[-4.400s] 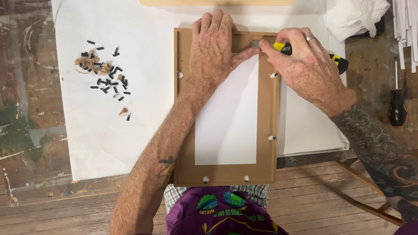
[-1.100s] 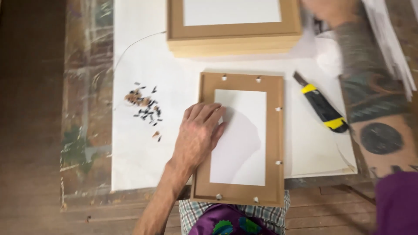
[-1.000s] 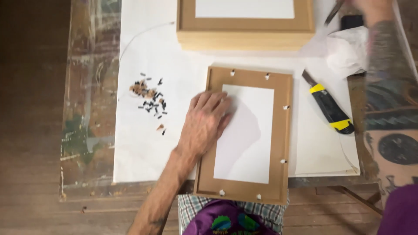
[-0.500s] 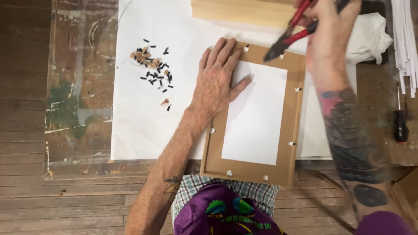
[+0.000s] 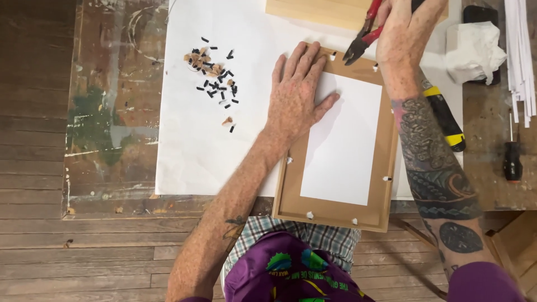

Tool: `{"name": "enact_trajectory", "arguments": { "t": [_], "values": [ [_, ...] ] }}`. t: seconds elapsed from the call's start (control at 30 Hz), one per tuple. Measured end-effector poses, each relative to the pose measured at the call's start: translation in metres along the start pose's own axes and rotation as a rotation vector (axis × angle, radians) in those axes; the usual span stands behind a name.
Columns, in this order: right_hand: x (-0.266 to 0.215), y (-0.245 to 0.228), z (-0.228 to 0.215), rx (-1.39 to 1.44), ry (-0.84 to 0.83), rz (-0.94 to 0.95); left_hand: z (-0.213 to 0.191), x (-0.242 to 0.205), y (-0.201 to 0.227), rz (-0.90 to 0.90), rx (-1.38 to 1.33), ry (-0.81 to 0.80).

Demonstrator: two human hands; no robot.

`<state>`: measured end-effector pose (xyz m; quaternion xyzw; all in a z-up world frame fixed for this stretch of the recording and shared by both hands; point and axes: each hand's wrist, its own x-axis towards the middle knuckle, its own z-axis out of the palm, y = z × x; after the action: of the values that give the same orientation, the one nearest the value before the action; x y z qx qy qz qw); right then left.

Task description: The person uses a utility knife to pry open and remove small fasteners from the back of a wooden picture frame. They then use pliers to extract remaining fasteners and wipe the frame with a white cloth.

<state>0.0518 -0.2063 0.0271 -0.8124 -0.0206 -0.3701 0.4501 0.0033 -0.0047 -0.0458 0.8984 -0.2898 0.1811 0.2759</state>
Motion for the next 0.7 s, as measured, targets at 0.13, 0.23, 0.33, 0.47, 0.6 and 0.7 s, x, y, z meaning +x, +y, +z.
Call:
{"name": "enact_trajectory", "arguments": {
  "t": [0.13,0.23,0.33,0.47,0.6,0.7],
  "values": [
    [-0.003,-0.017,0.008,0.1,-0.024,0.13,0.0,0.001,0.001,0.002,0.001,0.001],
    [-0.01,-0.01,0.01,0.011,-0.025,0.048,0.001,0.001,0.0,0.0,-0.025,0.017],
    [-0.011,-0.025,0.013,0.054,-0.019,0.01,0.005,0.001,-0.001,0.006,0.025,0.033],
    [-0.015,-0.026,0.018,0.02,0.021,0.073,0.0,0.002,0.0,0.017,0.065,0.009],
    [-0.014,0.002,0.023,-0.16,0.028,0.063,-0.015,0.006,0.007,0.026,0.156,-0.042],
    [-0.007,-0.008,0.048,0.092,0.111,0.212,-0.024,0.009,0.011,0.03,0.267,-0.073]
  ]
}}
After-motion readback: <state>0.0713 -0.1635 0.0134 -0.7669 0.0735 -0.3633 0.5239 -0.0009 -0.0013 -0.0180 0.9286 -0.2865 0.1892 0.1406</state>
